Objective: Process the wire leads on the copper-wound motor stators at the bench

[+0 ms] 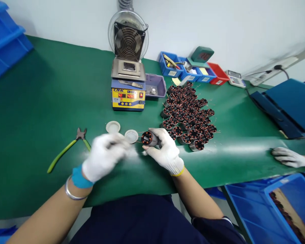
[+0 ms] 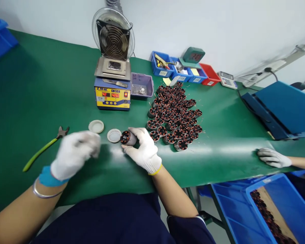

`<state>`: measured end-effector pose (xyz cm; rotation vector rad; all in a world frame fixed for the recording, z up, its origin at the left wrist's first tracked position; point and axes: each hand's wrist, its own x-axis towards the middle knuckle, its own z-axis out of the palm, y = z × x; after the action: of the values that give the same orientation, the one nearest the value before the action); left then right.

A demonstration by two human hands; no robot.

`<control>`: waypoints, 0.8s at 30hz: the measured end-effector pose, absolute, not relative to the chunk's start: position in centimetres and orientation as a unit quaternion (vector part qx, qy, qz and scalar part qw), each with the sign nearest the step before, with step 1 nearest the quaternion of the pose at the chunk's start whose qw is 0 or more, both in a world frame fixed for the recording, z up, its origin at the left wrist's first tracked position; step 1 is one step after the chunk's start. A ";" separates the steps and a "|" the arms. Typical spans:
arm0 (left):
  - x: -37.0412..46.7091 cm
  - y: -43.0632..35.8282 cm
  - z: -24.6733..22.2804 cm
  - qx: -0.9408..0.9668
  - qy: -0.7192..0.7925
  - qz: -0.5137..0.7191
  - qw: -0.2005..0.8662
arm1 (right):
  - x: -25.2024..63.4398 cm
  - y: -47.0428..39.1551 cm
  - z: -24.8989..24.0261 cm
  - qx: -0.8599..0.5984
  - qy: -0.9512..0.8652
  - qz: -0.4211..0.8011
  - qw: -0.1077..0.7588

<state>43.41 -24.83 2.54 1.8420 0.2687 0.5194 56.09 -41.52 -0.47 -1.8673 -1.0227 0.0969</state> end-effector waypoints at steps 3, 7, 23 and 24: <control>43.1 -28.3 1.0 0.906 -0.054 -0.015 0.420 | 56.4 -40.9 -0.9 -0.789 -0.412 0.053 0.453; 43.4 -30.9 -0.2 0.948 -0.095 -0.103 0.287 | 56.3 -40.0 -1.2 -0.819 -0.409 0.075 0.395; 43.5 -30.1 -0.8 0.944 -0.070 -0.069 0.314 | 56.0 -39.7 -1.5 -0.849 -0.371 0.071 0.369; 43.5 -30.1 -0.8 0.943 -0.071 -0.066 0.318 | 55.9 -39.7 -1.4 -0.848 -0.380 0.068 0.363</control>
<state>43.53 -30.11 -0.79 2.4803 -0.1878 -0.1726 55.93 -39.68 -1.37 -2.1833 -0.9782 0.1752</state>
